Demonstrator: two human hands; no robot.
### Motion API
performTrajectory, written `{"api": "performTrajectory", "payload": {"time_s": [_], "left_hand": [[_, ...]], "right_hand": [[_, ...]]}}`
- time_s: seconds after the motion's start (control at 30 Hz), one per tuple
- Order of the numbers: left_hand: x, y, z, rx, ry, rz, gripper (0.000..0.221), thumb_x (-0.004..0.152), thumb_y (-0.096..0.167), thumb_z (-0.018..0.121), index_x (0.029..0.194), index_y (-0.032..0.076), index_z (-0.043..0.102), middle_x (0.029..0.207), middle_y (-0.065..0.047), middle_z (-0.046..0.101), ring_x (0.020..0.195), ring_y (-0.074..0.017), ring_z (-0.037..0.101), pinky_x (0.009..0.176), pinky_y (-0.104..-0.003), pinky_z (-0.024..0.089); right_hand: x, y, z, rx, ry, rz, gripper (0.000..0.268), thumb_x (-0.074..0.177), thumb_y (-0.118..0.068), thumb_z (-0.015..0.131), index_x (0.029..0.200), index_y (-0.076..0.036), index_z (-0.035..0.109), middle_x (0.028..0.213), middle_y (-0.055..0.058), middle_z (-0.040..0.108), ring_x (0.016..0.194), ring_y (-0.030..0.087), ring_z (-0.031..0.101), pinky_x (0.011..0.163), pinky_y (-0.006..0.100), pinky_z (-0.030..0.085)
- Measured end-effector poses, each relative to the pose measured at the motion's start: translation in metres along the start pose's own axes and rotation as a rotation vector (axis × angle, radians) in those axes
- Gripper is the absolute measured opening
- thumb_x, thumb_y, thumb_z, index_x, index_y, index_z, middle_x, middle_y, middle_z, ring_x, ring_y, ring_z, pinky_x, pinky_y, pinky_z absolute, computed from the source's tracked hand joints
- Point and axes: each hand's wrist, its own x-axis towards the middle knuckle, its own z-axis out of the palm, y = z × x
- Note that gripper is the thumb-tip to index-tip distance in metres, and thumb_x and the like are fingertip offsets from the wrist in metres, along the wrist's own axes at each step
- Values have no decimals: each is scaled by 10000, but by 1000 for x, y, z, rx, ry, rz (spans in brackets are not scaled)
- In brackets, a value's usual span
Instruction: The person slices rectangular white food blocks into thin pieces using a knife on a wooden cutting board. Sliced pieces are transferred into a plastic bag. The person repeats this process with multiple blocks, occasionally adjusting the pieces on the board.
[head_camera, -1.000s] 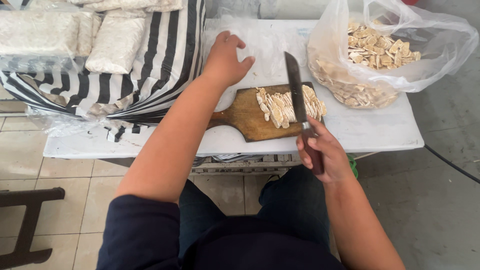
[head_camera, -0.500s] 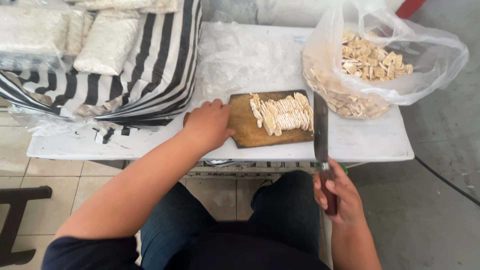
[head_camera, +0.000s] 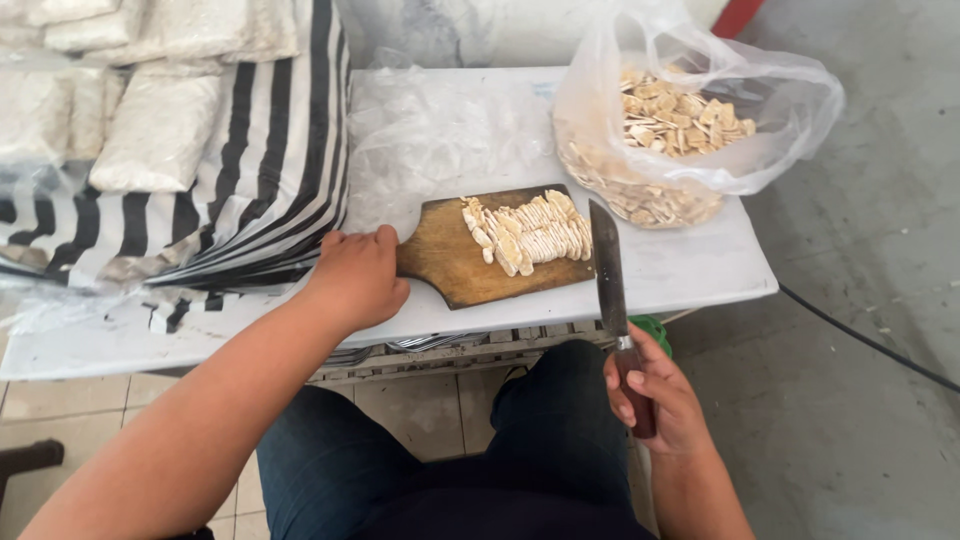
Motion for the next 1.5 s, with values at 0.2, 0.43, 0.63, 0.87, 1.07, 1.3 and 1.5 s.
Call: {"api": "performTrajectory", "payload": {"time_s": [0.2,0.43,0.63,0.87,1.07,1.3,1.5], "left_hand": [[-10,8,-13,-89,99,65,644,786,510,775,1173,46,551,840,-126,710,888,-307,678,852,-452,447],[-31,6,-27,-130,146,106,628,787,539,771,1166,78,574,755,-101,702,832,-299,679,823,-443,452],[-60,8,-80,-172,220,129,602,730,529,788,1105,89,619,721,-119,694,755,-340,678,719,-473,479],[-48,33,-161,-158,209,57,685,758,594,780,1197,99,605,731,-150,714,726,-359,717,669,-469,544],[42,75,-185,-106,362,211,725,812,613,766,1247,64,577,886,-182,742,847,-405,713,747,-501,538],[118,111,-173,-87,214,124,690,782,587,793,1253,130,578,1059,-114,737,1025,-346,687,849,-467,526],[135,119,-164,11,106,111,655,778,605,794,1208,149,604,1039,-65,742,1030,-282,690,857,-439,516]], "right_hand": [[-6,-15,5,9,7,-50,626,941,-62,601,1547,-121,458,964,180,580,613,170,549,512,264,471],[-8,-40,13,-82,35,-84,642,929,-58,608,1551,-104,454,954,182,581,611,173,548,506,266,463],[-19,-92,12,-181,63,-135,592,912,-66,643,1479,-102,479,951,200,601,579,172,546,473,269,450],[-32,-178,7,-482,280,-261,469,914,-71,620,1370,-73,506,971,204,628,593,176,531,483,286,430],[-14,-226,9,-594,329,-338,403,982,-23,565,1374,-68,482,1017,199,632,661,188,543,551,304,439],[36,-246,9,-778,504,-148,444,965,-35,558,1402,-68,492,1033,111,651,671,152,577,553,290,481],[87,-234,28,-773,281,44,465,989,-80,514,1454,-92,501,1005,146,698,613,156,578,487,280,493]]}}
